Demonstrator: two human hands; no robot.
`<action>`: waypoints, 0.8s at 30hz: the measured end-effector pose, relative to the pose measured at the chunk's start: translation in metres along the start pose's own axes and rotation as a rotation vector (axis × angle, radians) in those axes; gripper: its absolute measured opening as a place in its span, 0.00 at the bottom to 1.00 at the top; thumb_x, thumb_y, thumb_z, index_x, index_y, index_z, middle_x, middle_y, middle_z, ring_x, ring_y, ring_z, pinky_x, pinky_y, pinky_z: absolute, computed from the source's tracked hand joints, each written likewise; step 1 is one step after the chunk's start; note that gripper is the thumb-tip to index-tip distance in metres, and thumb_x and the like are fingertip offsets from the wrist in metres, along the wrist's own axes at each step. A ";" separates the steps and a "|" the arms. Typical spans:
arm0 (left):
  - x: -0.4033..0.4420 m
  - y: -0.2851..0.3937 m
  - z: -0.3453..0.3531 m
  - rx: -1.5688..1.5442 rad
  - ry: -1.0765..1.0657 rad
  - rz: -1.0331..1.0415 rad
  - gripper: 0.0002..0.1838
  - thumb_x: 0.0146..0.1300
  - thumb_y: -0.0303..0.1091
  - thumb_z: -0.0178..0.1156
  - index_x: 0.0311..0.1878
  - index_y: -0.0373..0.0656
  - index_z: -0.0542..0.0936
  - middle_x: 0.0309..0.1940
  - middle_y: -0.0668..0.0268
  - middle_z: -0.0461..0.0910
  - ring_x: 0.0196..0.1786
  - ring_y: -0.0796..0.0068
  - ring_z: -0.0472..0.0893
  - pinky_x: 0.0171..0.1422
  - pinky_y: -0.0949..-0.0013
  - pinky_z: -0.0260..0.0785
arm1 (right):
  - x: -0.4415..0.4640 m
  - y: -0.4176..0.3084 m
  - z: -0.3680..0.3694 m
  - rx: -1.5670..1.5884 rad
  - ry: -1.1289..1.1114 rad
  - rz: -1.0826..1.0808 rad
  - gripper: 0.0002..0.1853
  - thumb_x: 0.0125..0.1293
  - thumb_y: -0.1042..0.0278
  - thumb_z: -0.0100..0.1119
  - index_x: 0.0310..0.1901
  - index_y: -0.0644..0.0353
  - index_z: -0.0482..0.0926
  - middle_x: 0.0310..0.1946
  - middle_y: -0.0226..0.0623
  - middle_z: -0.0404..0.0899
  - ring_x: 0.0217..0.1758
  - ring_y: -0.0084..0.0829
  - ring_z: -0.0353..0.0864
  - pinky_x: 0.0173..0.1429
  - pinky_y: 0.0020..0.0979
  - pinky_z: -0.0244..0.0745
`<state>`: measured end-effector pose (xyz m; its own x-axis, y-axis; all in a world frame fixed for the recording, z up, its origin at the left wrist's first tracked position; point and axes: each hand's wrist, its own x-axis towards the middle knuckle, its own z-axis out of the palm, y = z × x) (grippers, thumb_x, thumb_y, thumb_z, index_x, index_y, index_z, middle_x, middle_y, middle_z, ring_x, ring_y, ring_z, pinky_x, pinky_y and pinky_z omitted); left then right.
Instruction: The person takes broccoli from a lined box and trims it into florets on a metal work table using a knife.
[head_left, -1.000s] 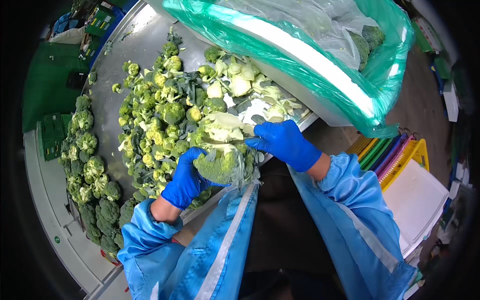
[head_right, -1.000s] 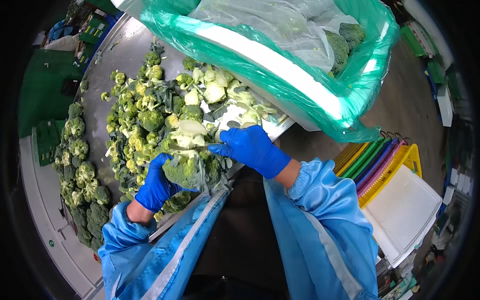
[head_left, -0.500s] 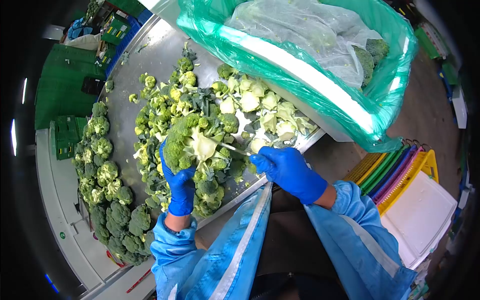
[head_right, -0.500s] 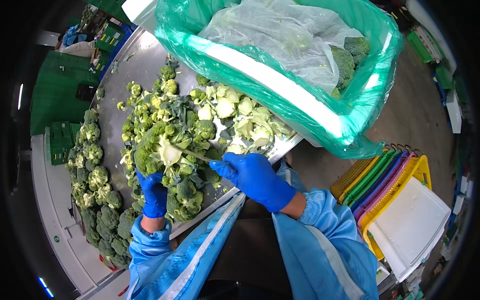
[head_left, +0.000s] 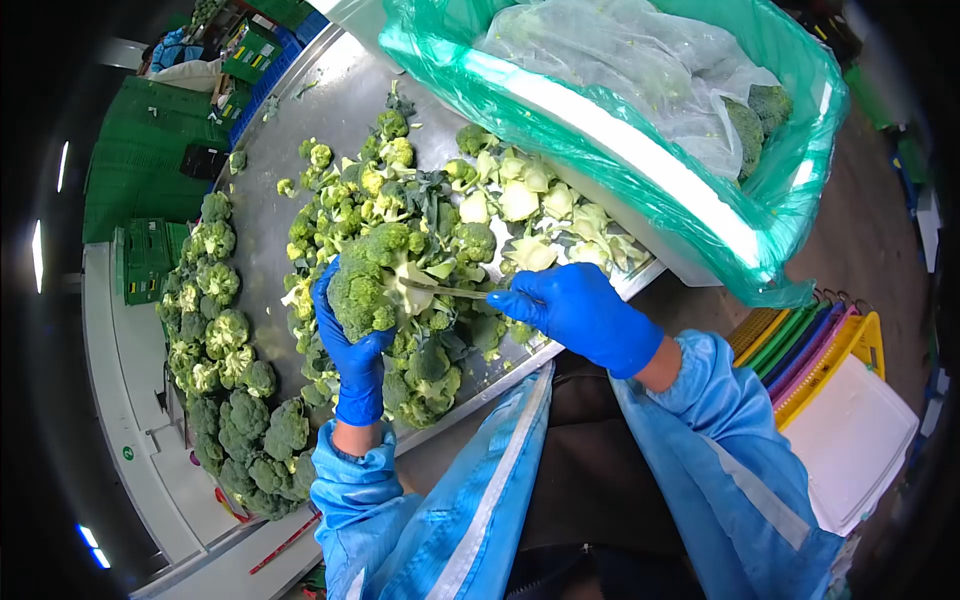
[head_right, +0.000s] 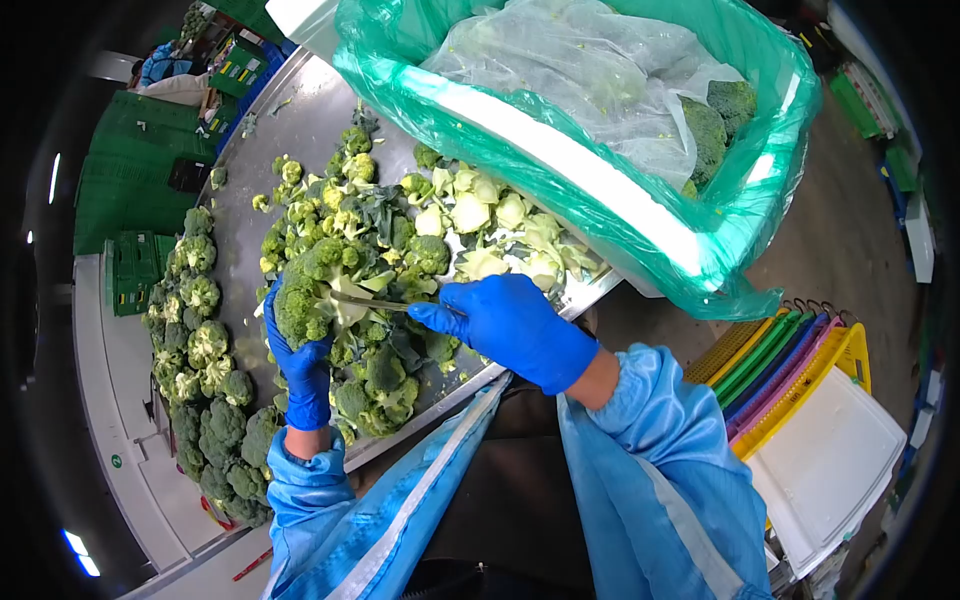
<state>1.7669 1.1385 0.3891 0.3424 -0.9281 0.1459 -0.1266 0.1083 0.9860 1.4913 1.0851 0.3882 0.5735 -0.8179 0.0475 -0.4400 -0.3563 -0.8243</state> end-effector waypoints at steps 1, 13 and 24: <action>0.001 0.000 0.001 0.001 0.001 -0.003 0.47 0.33 0.36 0.68 0.64 0.38 0.64 0.59 0.61 0.69 0.61 0.64 0.70 0.68 0.62 0.60 | 0.004 0.002 0.001 0.001 -0.002 0.001 0.21 0.65 0.47 0.53 0.27 0.58 0.78 0.17 0.43 0.73 0.21 0.45 0.74 0.26 0.40 0.68; -0.039 0.014 -0.097 -0.045 0.164 -0.452 0.36 0.47 0.25 0.54 0.66 0.34 0.63 0.36 0.63 0.81 0.36 0.75 0.80 0.47 0.71 0.72 | 0.018 0.016 0.042 -0.023 -0.139 -0.100 0.22 0.64 0.44 0.53 0.24 0.54 0.79 0.14 0.40 0.71 0.19 0.41 0.74 0.25 0.37 0.68; -0.042 0.023 -0.092 0.348 0.103 -0.645 0.37 0.47 0.25 0.63 0.64 0.33 0.65 0.43 0.60 0.79 0.39 0.73 0.80 0.45 0.73 0.73 | 0.047 0.037 0.083 -0.370 -0.113 -0.411 0.23 0.63 0.40 0.50 0.23 0.49 0.79 0.14 0.37 0.72 0.20 0.40 0.75 0.25 0.40 0.70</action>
<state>1.8351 1.2122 0.4131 0.5323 -0.7293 -0.4298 -0.1528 -0.5821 0.7986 1.5595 1.0706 0.3130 0.8106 -0.5316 0.2454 -0.3657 -0.7870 -0.4969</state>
